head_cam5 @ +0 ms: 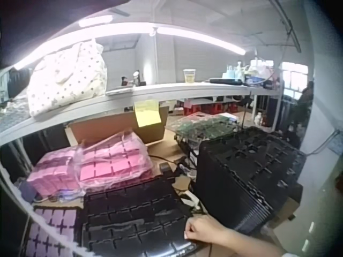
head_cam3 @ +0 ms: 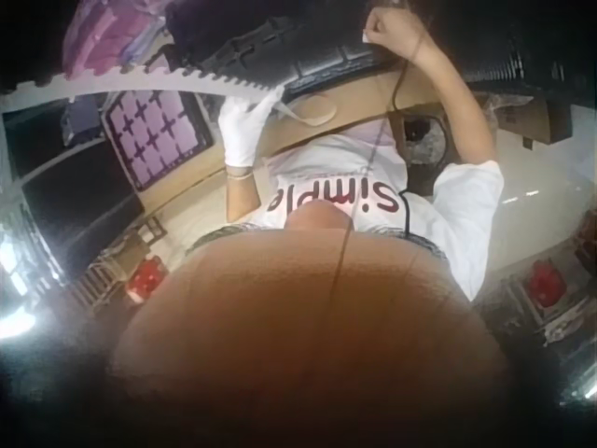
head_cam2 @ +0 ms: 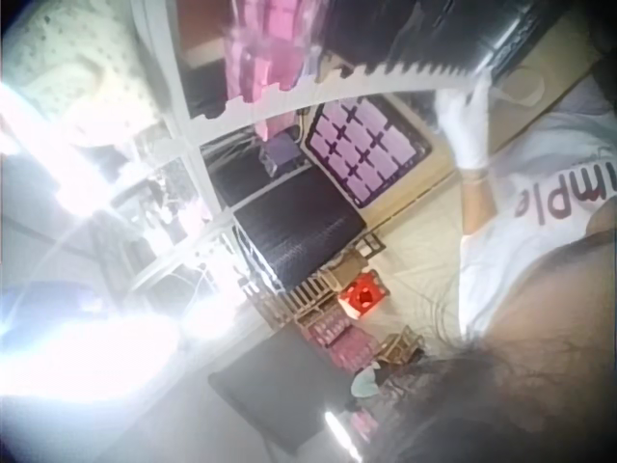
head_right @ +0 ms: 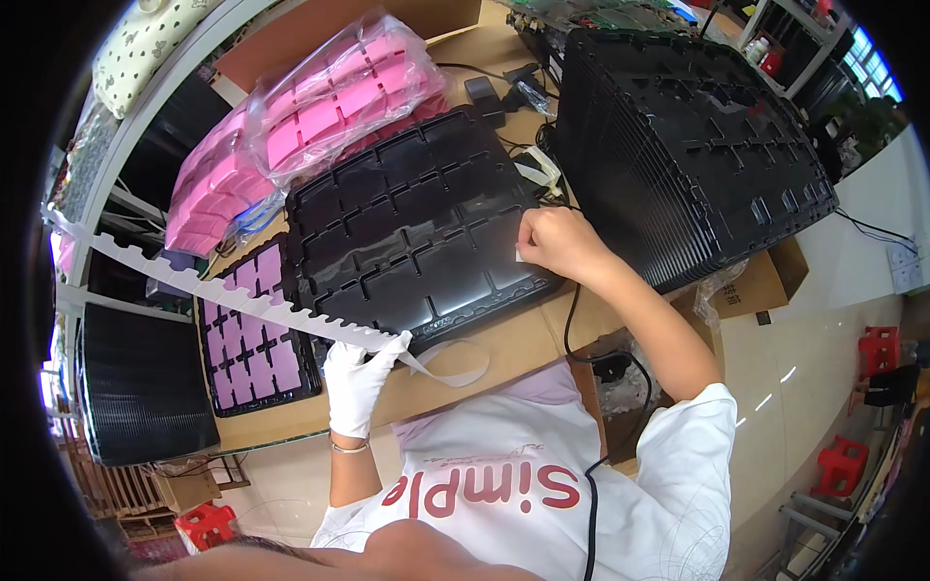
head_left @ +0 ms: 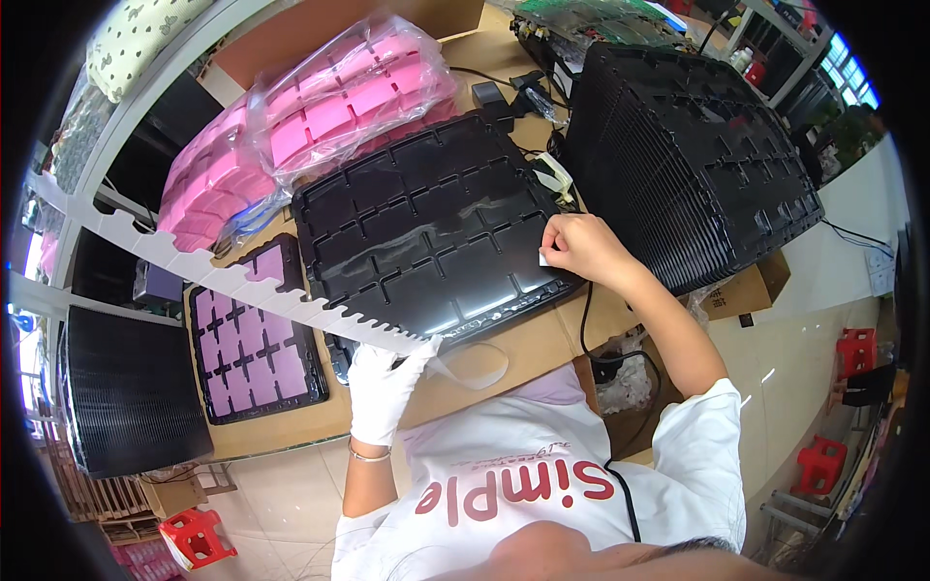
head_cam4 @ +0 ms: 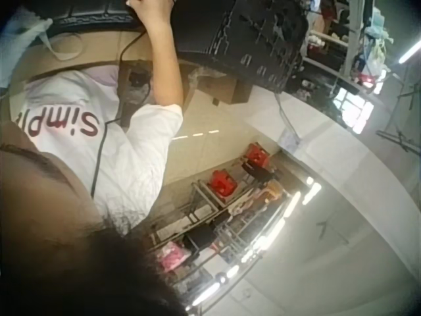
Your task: The person places pink plastic inserts into black plastic trays. They then use a white plastic strip to wipe the surface of the black trays. The person repeats this process for multiple trays, handling them one at a time.
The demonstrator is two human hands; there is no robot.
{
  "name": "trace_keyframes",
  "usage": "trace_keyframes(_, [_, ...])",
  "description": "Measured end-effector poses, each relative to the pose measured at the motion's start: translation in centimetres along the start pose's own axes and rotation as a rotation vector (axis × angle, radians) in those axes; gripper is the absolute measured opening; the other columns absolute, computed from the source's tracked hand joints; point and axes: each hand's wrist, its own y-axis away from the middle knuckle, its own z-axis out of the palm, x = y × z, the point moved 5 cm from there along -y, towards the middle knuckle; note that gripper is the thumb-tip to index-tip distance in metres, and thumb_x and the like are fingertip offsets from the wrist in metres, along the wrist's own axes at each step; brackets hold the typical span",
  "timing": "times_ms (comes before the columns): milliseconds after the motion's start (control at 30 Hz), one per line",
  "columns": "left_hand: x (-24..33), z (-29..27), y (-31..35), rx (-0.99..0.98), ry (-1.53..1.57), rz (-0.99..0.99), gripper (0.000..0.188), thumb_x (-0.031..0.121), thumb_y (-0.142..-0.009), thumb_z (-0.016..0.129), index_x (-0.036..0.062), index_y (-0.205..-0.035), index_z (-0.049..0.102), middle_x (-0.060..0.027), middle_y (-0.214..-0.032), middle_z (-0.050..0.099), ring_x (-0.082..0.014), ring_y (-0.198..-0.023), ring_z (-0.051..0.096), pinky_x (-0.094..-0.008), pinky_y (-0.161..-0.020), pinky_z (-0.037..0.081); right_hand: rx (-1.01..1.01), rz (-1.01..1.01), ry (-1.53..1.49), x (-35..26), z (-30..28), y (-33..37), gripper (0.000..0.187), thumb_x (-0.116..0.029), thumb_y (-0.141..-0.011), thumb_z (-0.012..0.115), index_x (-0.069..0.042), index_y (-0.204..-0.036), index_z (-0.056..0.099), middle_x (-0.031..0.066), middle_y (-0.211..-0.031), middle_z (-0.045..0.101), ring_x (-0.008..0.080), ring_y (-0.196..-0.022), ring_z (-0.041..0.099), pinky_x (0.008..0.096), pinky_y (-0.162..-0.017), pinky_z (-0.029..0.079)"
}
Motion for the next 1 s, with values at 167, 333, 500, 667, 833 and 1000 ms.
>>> trace_keyframes(167, [0.1,0.0,0.1,-0.005,0.018,-0.016,0.02,0.017,-0.074,0.085,0.0051,-0.075,0.068,-0.0022,-0.07,0.065,-0.0142,-0.061,0.057,-0.0297,-0.059,0.045,0.069,-0.082,-0.01,0.2,0.3,0.4,0.014,-0.018,-0.074,0.071,-0.006,-0.076,0.066,0.0089,-0.075,0.066,0.0264,-0.069,0.064,0.0389,-0.066,0.05])
trace_keyframes(333, [0.1,-0.1,0.1,0.022,-0.007,0.055,0.022,0.017,-0.074,0.085,0.0046,-0.074,0.067,-0.0026,-0.071,0.065,-0.014,-0.061,0.058,-0.0296,-0.059,0.045,0.056,-0.21,-0.141,0.2,0.2,1.0,0.013,-0.013,-0.074,0.074,-0.004,-0.076,0.066,0.0027,-0.058,0.049,0.0156,-0.053,0.048,0.0323,-0.053,0.04])
trace_keyframes(500, [-0.2,0.0,0.3,-0.011,-0.027,0.104,0.013,0.018,-0.075,0.082,0.0122,-0.085,0.075,-0.0022,-0.076,0.066,-0.0179,-0.066,0.059,-0.0312,-0.061,0.045,0.213,-0.135,-0.103,0.6,0.4,0.8,0.015,-0.015,-0.075,0.075,-0.003,-0.076,0.065,0.0035,-0.058,0.051,0.0155,-0.052,0.049,0.0315,-0.052,0.04])
trace_keyframes(667, [0.0,-0.1,0.1,0.003,0.014,0.051,0.022,0.017,-0.075,0.084,0.0044,-0.075,0.067,-0.0029,-0.072,0.066,-0.0136,-0.062,0.058,-0.0291,-0.06,0.046,0.105,-0.098,-0.077,0.2,0.1,0.3,0.015,-0.016,-0.075,0.075,-0.004,-0.075,0.066,0.0041,-0.056,0.054,0.0157,-0.05,0.051,0.0313,-0.051,0.041])
trace_keyframes(833, [-0.5,0.0,0.2,0.013,0.044,0.041,0.022,0.017,-0.075,0.084,0.004,-0.075,0.067,-0.0032,-0.072,0.065,-0.0135,-0.062,0.058,-0.0286,-0.06,0.046,0.111,-0.087,-0.071,0.1,0.0,0.1,0.014,-0.015,-0.074,0.074,-0.004,-0.074,0.066,0.0047,-0.054,0.054,0.0175,-0.049,0.052,0.0324,-0.051,0.042])
trace_keyframes(1000, [-0.4,-0.2,0.3,0.015,-0.003,0.089,0.019,0.017,-0.075,0.084,0.0054,-0.078,0.069,-0.0035,-0.074,0.065,-0.0152,-0.064,0.058,-0.0297,-0.06,0.046,0.1,-0.082,-0.069,0.4,0.3,-0.1,0.013,-0.015,-0.073,0.075,-0.004,-0.074,0.067,0.0044,-0.054,0.054,0.0173,-0.049,0.052,0.0325,-0.051,0.042])
